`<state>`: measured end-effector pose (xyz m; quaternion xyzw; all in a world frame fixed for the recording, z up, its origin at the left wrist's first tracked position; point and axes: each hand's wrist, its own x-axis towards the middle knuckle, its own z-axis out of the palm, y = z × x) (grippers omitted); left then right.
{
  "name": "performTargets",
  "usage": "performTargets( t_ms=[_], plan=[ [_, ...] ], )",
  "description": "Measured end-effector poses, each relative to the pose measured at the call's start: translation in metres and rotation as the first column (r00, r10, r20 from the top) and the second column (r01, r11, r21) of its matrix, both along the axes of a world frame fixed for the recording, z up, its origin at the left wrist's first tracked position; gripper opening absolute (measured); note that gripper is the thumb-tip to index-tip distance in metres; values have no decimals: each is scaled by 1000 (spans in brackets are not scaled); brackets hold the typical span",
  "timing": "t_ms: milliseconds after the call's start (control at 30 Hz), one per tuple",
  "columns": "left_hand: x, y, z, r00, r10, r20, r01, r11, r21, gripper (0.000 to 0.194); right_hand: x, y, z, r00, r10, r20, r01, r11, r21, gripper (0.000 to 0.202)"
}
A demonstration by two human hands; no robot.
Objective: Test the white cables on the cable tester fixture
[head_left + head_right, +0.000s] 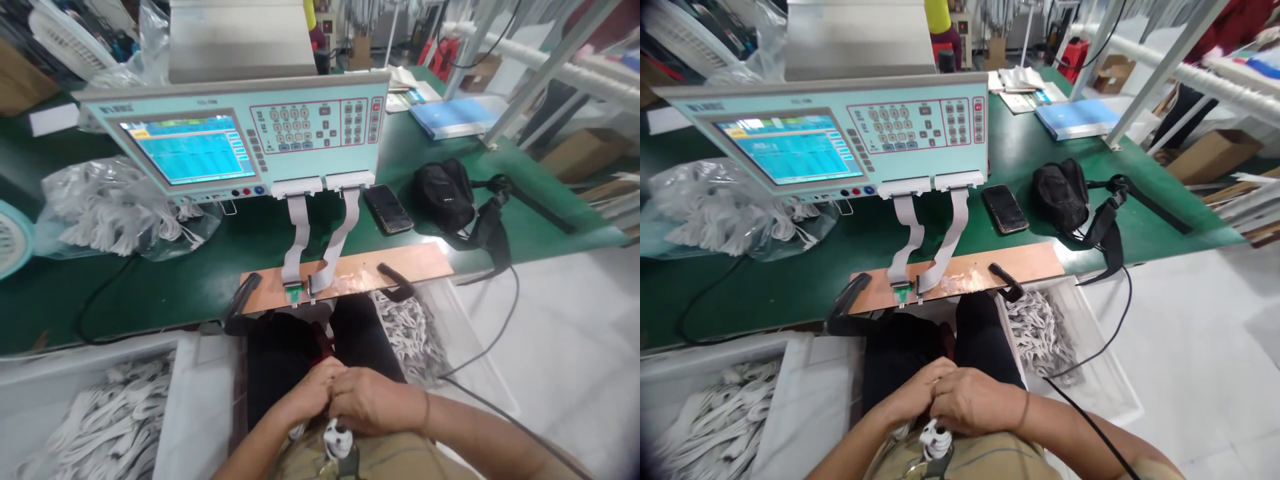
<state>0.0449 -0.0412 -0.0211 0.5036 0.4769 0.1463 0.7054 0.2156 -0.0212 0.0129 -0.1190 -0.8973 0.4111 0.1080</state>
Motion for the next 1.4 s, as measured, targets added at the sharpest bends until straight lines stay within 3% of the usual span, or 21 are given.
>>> performTargets(
  t_ms=[133,200,267,333,400,500,567,700,800,1000,1067,1167,1267,1400],
  plan=[
    [-26,-8,17,950,124,-286,-51,967,249,28,1,-4,-4,991,-105,-79,88,977,-197,26],
    [-37,-12,28,930,215,-300,-110,937,332,20,0,-7,-7,974,-210,-87,173,934,-313,27],
    [-43,-16,38,953,205,-221,-123,934,336,12,-4,-10,-9,948,-312,-57,255,856,-450,25],
    [-44,-19,45,978,161,-134,-122,957,261,22,-12,-12,-11,918,-397,-14,317,752,-578,21],
    [-41,-19,47,965,243,-97,-219,953,208,21,-22,-11,-13,871,-489,32,391,654,-647,17],
    [-36,-9,45,864,495,-89,-463,852,243,8,-39,0,-15,758,-649,59,521,548,-655,12],
    [-34,3,46,806,588,-62,-556,790,257,11,-50,13,-14,689,-724,32,571,515,-639,12],
    [-36,27,50,802,597,-4,-578,778,246,16,-62,40,-9,605,-795,-47,617,506,-603,23],
    [-37,35,48,812,584,28,-574,787,228,18,-67,52,-7,558,-828,-50,621,457,-637,30],
    [-33,33,29,676,727,119,-736,661,145,26,-74,57,-10,498,-867,-33,609,376,-699,31],
    [-36,33,26,705,705,79,-704,682,197,27,-74,57,-10,491,-871,-30,606,366,-706,31],
    [-47,35,27,798,603,3,-581,768,270,30,-76,57,-6,498,-867,6,569,321,-757,35],
    [-60,39,34,863,506,-5,-484,829,279,33,-80,57,-1,490,-869,75,514,218,-829,38],
    [-67,44,38,878,479,6,-463,845,267,31,-85,59,2,462,-875,144,449,90,-889,37]
  ],
)
